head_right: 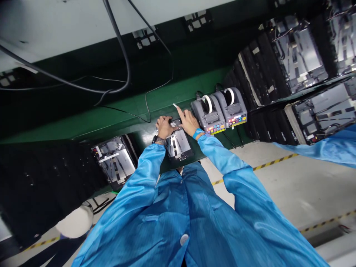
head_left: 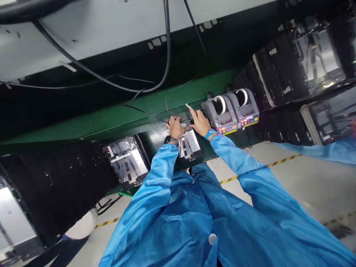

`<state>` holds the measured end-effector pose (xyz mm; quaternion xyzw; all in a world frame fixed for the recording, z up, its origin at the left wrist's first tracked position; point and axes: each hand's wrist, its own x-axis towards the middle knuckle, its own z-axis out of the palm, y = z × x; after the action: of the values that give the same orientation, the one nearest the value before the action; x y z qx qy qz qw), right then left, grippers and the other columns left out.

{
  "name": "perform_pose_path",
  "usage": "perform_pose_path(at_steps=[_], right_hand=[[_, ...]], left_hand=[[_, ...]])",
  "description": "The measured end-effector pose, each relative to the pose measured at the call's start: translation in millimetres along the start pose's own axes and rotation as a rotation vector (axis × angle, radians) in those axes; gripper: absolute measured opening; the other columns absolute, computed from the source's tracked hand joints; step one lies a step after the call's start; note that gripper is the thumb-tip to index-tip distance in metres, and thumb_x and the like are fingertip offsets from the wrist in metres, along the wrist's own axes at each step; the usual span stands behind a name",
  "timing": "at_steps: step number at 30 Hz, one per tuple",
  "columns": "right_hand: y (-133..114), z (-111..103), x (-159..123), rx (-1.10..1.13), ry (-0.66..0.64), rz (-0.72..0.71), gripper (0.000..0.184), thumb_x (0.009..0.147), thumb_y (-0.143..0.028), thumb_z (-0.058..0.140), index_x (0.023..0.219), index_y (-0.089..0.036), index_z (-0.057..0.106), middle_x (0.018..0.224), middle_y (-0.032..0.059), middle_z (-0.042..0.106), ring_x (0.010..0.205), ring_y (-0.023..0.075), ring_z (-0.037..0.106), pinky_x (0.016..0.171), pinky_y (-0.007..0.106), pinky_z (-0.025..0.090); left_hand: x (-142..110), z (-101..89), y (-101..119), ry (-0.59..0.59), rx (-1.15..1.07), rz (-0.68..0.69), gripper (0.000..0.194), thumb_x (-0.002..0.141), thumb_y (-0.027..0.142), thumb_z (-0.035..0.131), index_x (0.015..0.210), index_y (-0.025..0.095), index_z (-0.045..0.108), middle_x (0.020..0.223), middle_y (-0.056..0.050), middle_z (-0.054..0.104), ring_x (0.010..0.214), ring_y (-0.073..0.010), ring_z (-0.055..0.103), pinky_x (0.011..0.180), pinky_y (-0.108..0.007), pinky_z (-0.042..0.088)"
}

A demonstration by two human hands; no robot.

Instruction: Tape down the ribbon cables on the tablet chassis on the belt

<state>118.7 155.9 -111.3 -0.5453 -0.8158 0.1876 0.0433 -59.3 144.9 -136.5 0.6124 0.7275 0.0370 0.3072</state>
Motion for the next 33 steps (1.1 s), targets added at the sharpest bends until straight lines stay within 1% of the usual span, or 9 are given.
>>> perform_pose_path(at_steps=[5, 10, 14, 17, 21, 24, 26, 28, 33], right_hand=[[-3.7, -6.0, 1.0, -0.059, -0.042, -0.067, 0.094, 0.094, -0.028, 0.063, 0.167, -0.025, 0.004, 0.128, 0.0165, 0.051, 0.122, 0.0355, 0.052, 0.099, 0.049, 0.054], [-9.9, -10.5, 5.4, -0.151, -0.1, -0.171, 0.078, 0.098, -0.018, 0.048, 0.167, -0.024, 0.011, 0.127, 0.0172, 0.053, 0.122, 0.0351, 0.05, 0.101, 0.05, 0.049], [-12.1, -12.6, 8.1, -0.16, -0.141, -0.268, 0.07, 0.1, -0.012, 0.035, 0.166, -0.023, 0.015, 0.128, 0.0187, 0.054, 0.121, 0.0348, 0.05, 0.1, 0.051, 0.046], [-12.6, -13.1, 10.6, -0.148, -0.144, -0.303, 0.068, 0.099, -0.011, 0.034, 0.165, -0.022, 0.019, 0.128, 0.0188, 0.055, 0.121, 0.0348, 0.05, 0.101, 0.051, 0.046], [-10.4, -12.3, 13.6, -0.031, -0.076, -0.21, 0.076, 0.095, -0.013, 0.047, 0.164, -0.02, 0.018, 0.129, 0.0179, 0.055, 0.121, 0.0338, 0.052, 0.1, 0.05, 0.049], [-4.7, -9.6, 11.7, 0.179, -0.01, -0.057, 0.081, 0.09, -0.013, 0.053, 0.163, -0.017, 0.016, 0.122, 0.0141, 0.06, 0.111, 0.0276, 0.06, 0.095, 0.041, 0.052], [-0.1, -6.6, 8.4, 0.306, -0.05, 0.035, 0.079, 0.088, -0.011, 0.054, 0.16, -0.017, 0.021, 0.107, 0.0083, 0.066, 0.096, 0.0228, 0.064, 0.088, 0.035, 0.052], [3.5, -2.8, 5.3, 0.381, -0.144, 0.074, 0.077, 0.086, -0.01, 0.056, 0.157, -0.018, 0.027, 0.094, 0.0024, 0.068, 0.084, 0.0194, 0.064, 0.081, 0.03, 0.051], [2.3, 4.9, 8.6, 0.371, -0.292, 0.02, 0.08, 0.083, -0.009, 0.058, 0.156, -0.02, 0.029, 0.089, 0.0007, 0.07, 0.078, 0.0183, 0.064, 0.075, 0.027, 0.049]], left_hand=[[-1.0, -4.2, 4.1, -0.014, -0.013, -0.003, 0.068, 0.072, 0.06, 0.082, 0.129, 0.031, 0.058, 0.14, -0.012, 0.046, 0.133, -0.037, 0.042, 0.11, -0.049, 0.032], [-3.9, -11.9, 11.7, -0.053, 0.015, -0.025, 0.069, 0.072, 0.056, 0.083, 0.131, 0.032, 0.057, 0.141, -0.011, 0.046, 0.133, -0.0353, 0.042, 0.11, -0.047, 0.033], [-3.4, -11.4, 12.4, -0.061, 0.035, -0.025, 0.071, 0.073, 0.056, 0.081, 0.134, 0.031, 0.055, 0.14, -0.012, 0.046, 0.132, -0.0361, 0.042, 0.109, -0.048, 0.034], [-2.6, -9.4, 11.4, -0.066, 0.037, -0.018, 0.074, 0.072, 0.055, 0.081, 0.136, 0.03, 0.053, 0.141, -0.013, 0.045, 0.132, -0.0376, 0.041, 0.108, -0.05, 0.034], [-2.7, -9.2, 11.8, -0.068, 0.042, -0.037, 0.066, 0.074, 0.057, 0.079, 0.132, 0.033, 0.057, 0.141, -0.011, 0.045, 0.132, -0.0354, 0.041, 0.107, -0.047, 0.035], [-1.9, -9.5, 11.2, -0.066, 0.018, -0.057, 0.061, 0.075, 0.055, 0.079, 0.13, 0.036, 0.059, 0.14, -0.009, 0.047, 0.132, -0.0333, 0.042, 0.107, -0.045, 0.035], [-0.4, -9.2, 9.7, -0.062, -0.012, -0.058, 0.06, 0.074, 0.051, 0.081, 0.128, 0.036, 0.06, 0.138, -0.008, 0.048, 0.132, -0.0327, 0.042, 0.107, -0.045, 0.034], [1.3, -8.9, 8.1, -0.06, -0.033, -0.058, 0.06, 0.072, 0.049, 0.083, 0.126, 0.035, 0.061, 0.137, -0.008, 0.049, 0.133, -0.0325, 0.042, 0.108, -0.045, 0.034], [3.8, -9.3, 6.8, -0.067, -0.025, -0.068, 0.059, 0.071, 0.048, 0.085, 0.124, 0.035, 0.061, 0.137, -0.007, 0.048, 0.134, -0.0329, 0.041, 0.107, -0.044, 0.033]])
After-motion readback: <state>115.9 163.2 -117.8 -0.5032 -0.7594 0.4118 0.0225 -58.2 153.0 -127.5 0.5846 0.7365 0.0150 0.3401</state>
